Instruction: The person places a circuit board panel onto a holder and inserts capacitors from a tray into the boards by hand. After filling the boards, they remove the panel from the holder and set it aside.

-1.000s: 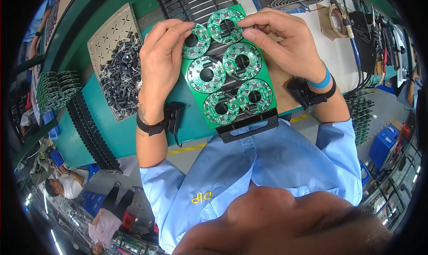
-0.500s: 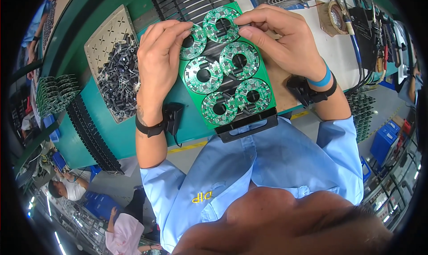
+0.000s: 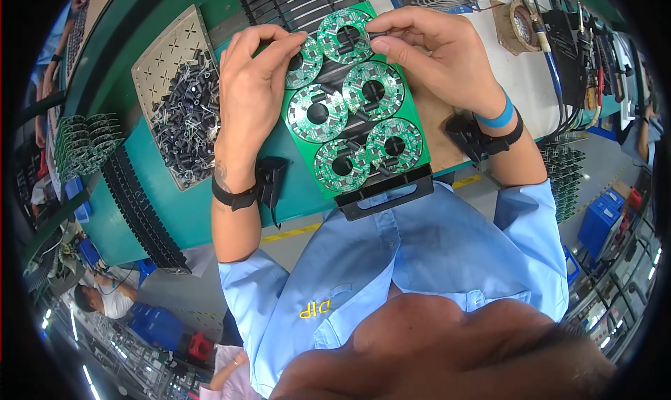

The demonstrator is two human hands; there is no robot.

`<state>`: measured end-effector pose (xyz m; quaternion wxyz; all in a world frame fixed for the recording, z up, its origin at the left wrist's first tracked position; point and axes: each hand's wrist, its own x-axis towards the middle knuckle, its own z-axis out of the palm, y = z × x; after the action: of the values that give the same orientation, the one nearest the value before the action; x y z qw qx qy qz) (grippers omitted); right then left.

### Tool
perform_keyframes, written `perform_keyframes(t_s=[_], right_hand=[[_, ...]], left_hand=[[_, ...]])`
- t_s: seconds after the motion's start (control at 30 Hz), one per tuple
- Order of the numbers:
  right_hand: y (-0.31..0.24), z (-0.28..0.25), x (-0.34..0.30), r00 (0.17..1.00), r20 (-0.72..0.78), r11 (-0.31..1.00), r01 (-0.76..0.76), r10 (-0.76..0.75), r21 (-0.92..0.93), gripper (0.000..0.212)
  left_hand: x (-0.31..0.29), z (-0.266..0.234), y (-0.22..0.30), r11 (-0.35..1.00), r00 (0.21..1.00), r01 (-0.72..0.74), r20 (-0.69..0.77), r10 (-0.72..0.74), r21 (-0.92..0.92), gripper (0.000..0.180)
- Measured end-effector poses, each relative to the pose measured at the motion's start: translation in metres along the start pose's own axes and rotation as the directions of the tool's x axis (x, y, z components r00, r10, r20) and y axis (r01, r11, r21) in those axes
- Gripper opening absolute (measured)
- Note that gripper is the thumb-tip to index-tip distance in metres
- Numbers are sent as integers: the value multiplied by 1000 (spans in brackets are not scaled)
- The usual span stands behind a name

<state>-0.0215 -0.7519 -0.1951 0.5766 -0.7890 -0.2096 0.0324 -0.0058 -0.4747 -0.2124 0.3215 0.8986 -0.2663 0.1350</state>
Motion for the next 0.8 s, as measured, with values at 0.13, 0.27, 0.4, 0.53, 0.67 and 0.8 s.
perform_keyframes(t_s=[0.13,0.27,0.4,0.53,0.67,0.8], right_hand=[[5,2,3,998,10,997,-67,67,31,24],[1,5,6,996,-11,996,-85,85,-40,22],[-11,3,11,999,24,967,-16,23,-254,21],[-14,2,15,985,98,895,173,-145,-411,21],[-13,4,15,964,152,866,262,-217,-425,20],[-15,10,14,976,143,894,210,-166,-396,20]], left_hand=[[3,1,2,997,999,-49,-12,50,65,22],[6,-1,3,975,989,-139,-18,144,172,19],[5,3,-2,992,991,-110,-72,115,67,16],[4,10,-5,999,994,-34,-108,30,-36,13],[4,13,-4,991,992,45,-110,-59,-127,13],[3,8,-2,998,993,-6,-122,-2,-64,19]])
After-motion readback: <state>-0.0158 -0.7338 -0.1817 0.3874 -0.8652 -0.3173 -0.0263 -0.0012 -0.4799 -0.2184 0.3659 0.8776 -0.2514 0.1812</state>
